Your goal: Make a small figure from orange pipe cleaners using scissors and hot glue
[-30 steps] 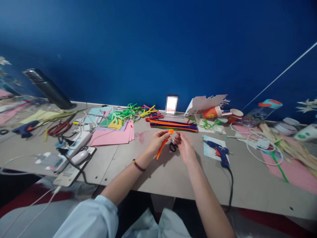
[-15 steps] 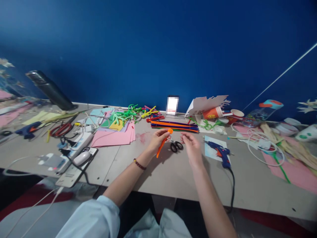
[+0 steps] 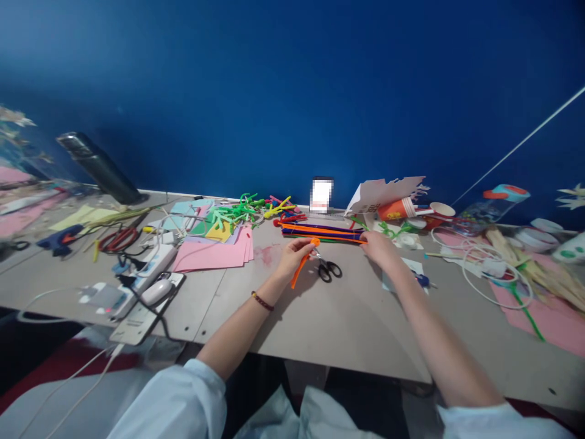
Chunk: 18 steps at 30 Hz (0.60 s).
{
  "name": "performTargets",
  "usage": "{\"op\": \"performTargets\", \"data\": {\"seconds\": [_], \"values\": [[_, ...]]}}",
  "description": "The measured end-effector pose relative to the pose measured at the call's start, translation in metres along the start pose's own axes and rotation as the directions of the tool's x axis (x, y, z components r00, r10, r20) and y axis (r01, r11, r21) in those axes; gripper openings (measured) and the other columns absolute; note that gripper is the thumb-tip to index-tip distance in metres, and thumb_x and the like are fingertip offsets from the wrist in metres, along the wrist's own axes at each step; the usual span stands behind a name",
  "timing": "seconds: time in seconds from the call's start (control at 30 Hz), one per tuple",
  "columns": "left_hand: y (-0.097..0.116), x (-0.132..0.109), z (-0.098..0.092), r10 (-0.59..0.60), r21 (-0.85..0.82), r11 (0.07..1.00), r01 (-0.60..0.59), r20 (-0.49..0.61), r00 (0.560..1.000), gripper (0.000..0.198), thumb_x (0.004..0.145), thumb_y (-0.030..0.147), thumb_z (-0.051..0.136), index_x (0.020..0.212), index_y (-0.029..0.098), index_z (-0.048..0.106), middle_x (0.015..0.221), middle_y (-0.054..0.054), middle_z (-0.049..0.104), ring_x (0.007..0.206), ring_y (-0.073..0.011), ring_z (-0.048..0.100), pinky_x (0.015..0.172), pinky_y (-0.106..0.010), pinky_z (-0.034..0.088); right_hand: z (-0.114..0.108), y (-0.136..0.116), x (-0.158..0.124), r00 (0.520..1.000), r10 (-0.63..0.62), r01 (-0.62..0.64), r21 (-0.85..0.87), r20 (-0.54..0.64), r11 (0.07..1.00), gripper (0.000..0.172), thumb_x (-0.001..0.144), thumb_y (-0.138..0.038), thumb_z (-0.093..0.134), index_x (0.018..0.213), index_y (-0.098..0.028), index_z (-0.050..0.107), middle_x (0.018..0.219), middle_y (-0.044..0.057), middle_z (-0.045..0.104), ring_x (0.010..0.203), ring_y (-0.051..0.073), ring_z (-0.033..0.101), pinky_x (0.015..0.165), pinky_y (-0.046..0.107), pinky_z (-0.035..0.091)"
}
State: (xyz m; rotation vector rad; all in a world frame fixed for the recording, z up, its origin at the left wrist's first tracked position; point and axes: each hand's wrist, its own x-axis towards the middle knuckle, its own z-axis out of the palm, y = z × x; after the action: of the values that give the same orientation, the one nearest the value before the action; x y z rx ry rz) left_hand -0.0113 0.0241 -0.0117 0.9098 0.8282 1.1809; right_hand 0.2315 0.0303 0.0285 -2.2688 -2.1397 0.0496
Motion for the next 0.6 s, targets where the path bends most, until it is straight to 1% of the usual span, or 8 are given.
{"op": "performTargets", "data": {"seconds": [0.1,0.23,0.37,0.43,0.53,0.57,0.6], "values": [[0.001,0.005,-0.005,0.046,0.006,0.999,-0.046,0.009,0.999,0.035,0.058,0.036,0.08,0.082,0.013,0.066,0.07,-0.002,0.067,0.057,-0.0098,0.06,0.064,-0.027,0.05,0.005,0.001,0.013,0.999,-0.049,0.05,-0.075,0.017,0.996,0.022,0.081,-0.013,0.05,0.097,-0.014,0.066,0.105,0.016,0.065,0.097,0.026,0.061,0.076,0.031,0.043],[0.007,0.011,-0.011,0.099,0.039,0.994,-0.098,-0.042,0.994,0.034,0.059,0.035,0.08,0.082,0.015,0.066,0.076,-0.003,0.068,0.061,-0.0106,0.062,0.07,-0.028,0.051,0.009,0.003,0.014,0.992,-0.119,0.125,-0.158,0.048,0.979,0.022,0.085,-0.013,0.046,0.096,-0.012,0.065,0.103,0.018,0.065,0.095,0.028,0.062,0.076,0.033,0.044],[0.009,0.014,-0.013,0.141,0.03,0.99,-0.139,-0.089,0.986,0.029,0.06,0.032,0.079,0.082,0.016,0.066,0.081,-0.003,0.069,0.061,-0.0092,0.061,0.069,-0.026,0.051,0.015,0.003,0.014,0.985,-0.152,0.164,-0.186,0.075,0.969,0.026,0.086,-0.013,0.043,0.103,-0.012,0.062,0.101,0.019,0.066,0.092,0.027,0.063,0.076,0.034,0.044],[0.009,0.014,-0.013,0.108,0.017,0.994,-0.107,-0.123,0.986,0.029,0.06,0.03,0.079,0.082,0.016,0.066,0.084,-0.004,0.07,0.061,-0.0093,0.062,0.068,-0.026,0.051,0.017,0.004,0.016,0.984,-0.16,0.172,-0.192,0.074,0.966,0.027,0.086,-0.011,0.041,0.104,-0.012,0.061,0.099,0.019,0.067,0.092,0.027,0.063,0.077,0.034,0.043],[0.013,0.008,-0.01,-0.008,-0.071,0.997,-0.005,-0.177,0.984,0.028,0.061,0.028,0.08,0.081,0.015,0.066,0.084,-0.007,0.07,0.064,-0.0108,0.063,0.072,-0.028,0.053,0.019,0.007,0.017,0.984,-0.163,0.174,-0.201,0.071,0.964,0.027,0.087,-0.012,0.04,0.105,-0.012,0.06,0.099,0.02,0.067,0.089,0.028,0.064,0.075,0.034,0.043],[0.015,0.006,-0.008,-0.054,-0.108,0.993,0.038,-0.158,0.986,0.027,0.062,0.029,0.08,0.082,0.015,0.067,0.086,-0.008,0.071,0.066,-0.0114,0.064,0.074,-0.029,0.053,0.02,0.008,0.017,0.984,-0.161,0.173,-0.203,0.07,0.964,0.027,0.087,-0.013,0.04,0.106,-0.012,0.059,0.097,0.02,0.067,0.088,0.027,0.064,0.074,0.033,0.043],[0.017,0.004,-0.006,-0.09,-0.124,0.989,0.076,-0.115,0.989,0.027,0.063,0.029,0.08,0.082,0.015,0.067,0.088,-0.009,0.071,0.068,-0.0123,0.064,0.076,-0.03,0.054,0.02,0.01,0.017,0.985,-0.16,0.171,-0.204,0.07,0.964,0.027,0.088,-0.014,0.039,0.107,-0.012,0.058,0.095,0.02,0.067,0.086,0.027,0.064,0.073,0.032,0.042]]}}
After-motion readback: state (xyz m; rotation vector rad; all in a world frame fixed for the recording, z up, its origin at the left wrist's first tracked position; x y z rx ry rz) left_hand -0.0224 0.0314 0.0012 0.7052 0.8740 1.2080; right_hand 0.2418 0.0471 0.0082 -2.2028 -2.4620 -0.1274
